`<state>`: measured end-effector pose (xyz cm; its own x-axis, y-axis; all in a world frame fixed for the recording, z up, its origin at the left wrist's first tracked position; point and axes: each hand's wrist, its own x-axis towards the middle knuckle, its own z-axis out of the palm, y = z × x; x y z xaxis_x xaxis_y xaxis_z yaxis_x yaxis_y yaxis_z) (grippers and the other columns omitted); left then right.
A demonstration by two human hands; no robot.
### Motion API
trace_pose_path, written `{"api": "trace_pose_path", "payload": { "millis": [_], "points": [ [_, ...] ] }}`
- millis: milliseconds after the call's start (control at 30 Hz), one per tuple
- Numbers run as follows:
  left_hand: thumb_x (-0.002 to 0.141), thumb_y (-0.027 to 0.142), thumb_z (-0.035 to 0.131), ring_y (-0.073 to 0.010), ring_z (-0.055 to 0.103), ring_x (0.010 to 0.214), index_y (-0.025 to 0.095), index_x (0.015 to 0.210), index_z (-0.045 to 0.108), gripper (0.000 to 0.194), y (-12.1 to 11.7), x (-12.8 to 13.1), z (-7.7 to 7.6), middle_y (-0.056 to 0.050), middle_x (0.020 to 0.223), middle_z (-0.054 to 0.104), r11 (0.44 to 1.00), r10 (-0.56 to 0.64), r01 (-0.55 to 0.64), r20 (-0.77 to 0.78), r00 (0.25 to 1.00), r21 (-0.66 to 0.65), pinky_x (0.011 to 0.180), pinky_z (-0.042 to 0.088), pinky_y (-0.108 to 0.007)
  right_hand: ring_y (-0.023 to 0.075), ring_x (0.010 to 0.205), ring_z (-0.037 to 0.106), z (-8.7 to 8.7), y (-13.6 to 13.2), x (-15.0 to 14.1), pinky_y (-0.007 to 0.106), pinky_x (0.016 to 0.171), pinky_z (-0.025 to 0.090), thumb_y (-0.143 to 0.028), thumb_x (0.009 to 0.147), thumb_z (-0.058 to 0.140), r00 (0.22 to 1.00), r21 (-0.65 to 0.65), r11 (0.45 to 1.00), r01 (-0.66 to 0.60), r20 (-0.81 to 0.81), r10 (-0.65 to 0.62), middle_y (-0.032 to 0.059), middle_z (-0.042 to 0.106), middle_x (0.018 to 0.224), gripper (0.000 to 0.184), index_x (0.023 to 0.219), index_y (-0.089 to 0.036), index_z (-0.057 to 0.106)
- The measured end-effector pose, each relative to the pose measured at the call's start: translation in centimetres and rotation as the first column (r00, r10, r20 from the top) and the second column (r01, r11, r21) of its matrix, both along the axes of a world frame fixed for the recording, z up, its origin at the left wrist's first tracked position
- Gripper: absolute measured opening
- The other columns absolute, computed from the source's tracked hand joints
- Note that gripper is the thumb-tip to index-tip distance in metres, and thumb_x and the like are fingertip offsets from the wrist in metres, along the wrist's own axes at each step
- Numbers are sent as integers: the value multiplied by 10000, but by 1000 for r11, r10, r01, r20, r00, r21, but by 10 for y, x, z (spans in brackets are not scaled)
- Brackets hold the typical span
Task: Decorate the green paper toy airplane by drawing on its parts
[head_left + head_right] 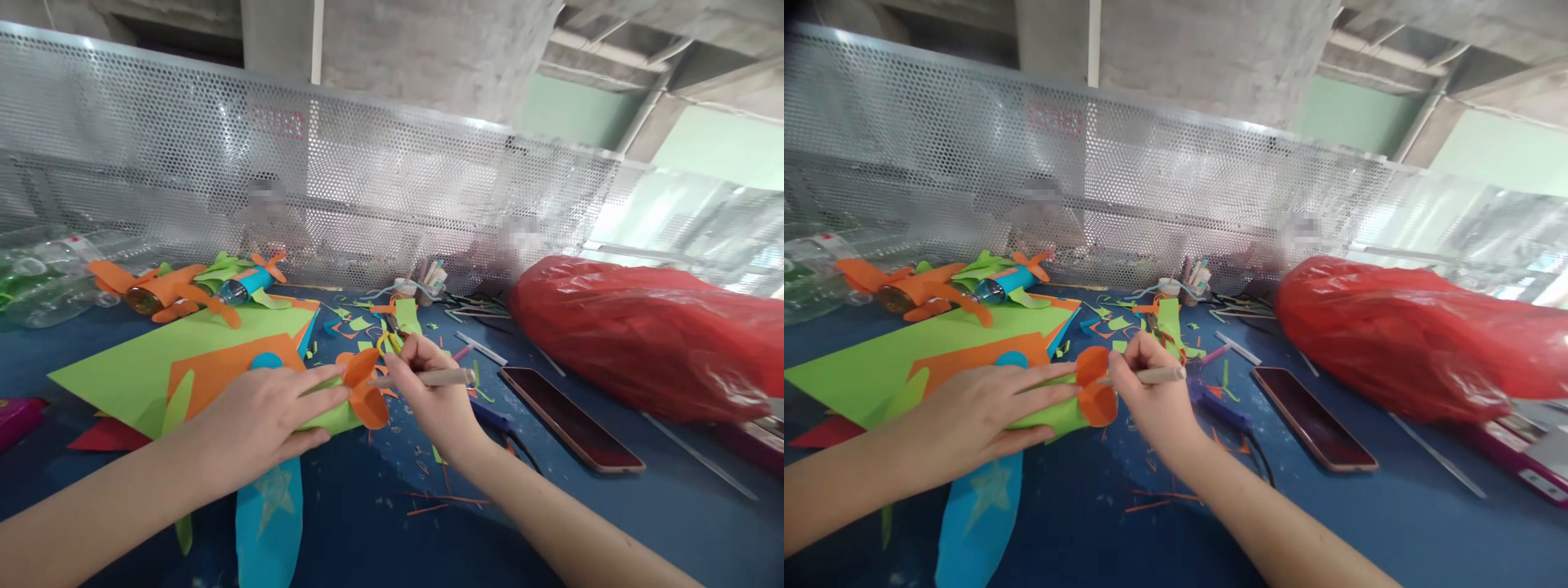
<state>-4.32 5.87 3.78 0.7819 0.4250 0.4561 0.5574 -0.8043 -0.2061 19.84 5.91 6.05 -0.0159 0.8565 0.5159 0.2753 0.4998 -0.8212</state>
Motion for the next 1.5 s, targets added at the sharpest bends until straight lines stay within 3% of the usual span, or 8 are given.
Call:
{"api": "trace_pose_path", "payload": {
  "millis": [133, 300, 733, 1133, 1500],
  "points": [
    [1099, 346, 486, -257, 767, 915, 255, 1355, 662, 324, -1, 3, 2, -74, 1424, 699, 1000, 3, -3, -26, 1000, 16, 701, 594, -378, 104, 496, 302, -5, 3, 1, 257, 485, 259, -360, 786, 596, 999, -15, 1000, -3, 45, 4, -87, 331, 522, 305, 602, -271, 370],
    [1097, 350, 484, -258, 766, 900, 262, 1313, 682, 305, -1, 4, 4, -65, 1408, 710, 1000, 0, 0, -16, 1000, 16, 680, 584, -372, 112, 512, 352, -4, 2, -2, 253, 495, 288, -331, 795, 591, 995, 6, 997, -71, 65, 70, -66, 406, 557, 253, 624, -262, 418],
    [1091, 343, 496, -249, 742, 887, 255, 1280, 696, 289, -3, 5, 6, -63, 1398, 711, 999, 24, -25, -28, 999, -36, 684, 571, -352, 114, 525, 356, -5, 2, -2, 249, 498, 298, -321, 826, 619, 987, -3, 991, -136, 82, 136, -67, 411, 574, 276, 644, -256, 422],
    [1063, 306, 516, -254, 757, 925, 282, 1304, 703, 306, -3, 5, 7, -43, 1444, 688, 999, 32, -34, -43, 999, -35, 703, 591, -351, 124, 537, 388, -4, 8, 5, 265, 523, 310, -320, 762, 578, 992, -47, 999, 13, 127, -7, -69, 389, 558, 243, 618, -262, 390],
    [1065, 304, 526, -266, 761, 939, 276, 1362, 674, 333, -4, 5, 9, -48, 1483, 658, 999, 17, -20, -52, 998, -46, 705, 594, -369, 105, 493, 346, 0, 9, 7, 255, 488, 300, -290, 725, 558, 996, -27, 1000, 13, 93, -11, -89, 361, 508, 237, 595, -269, 361]
  ]
}}
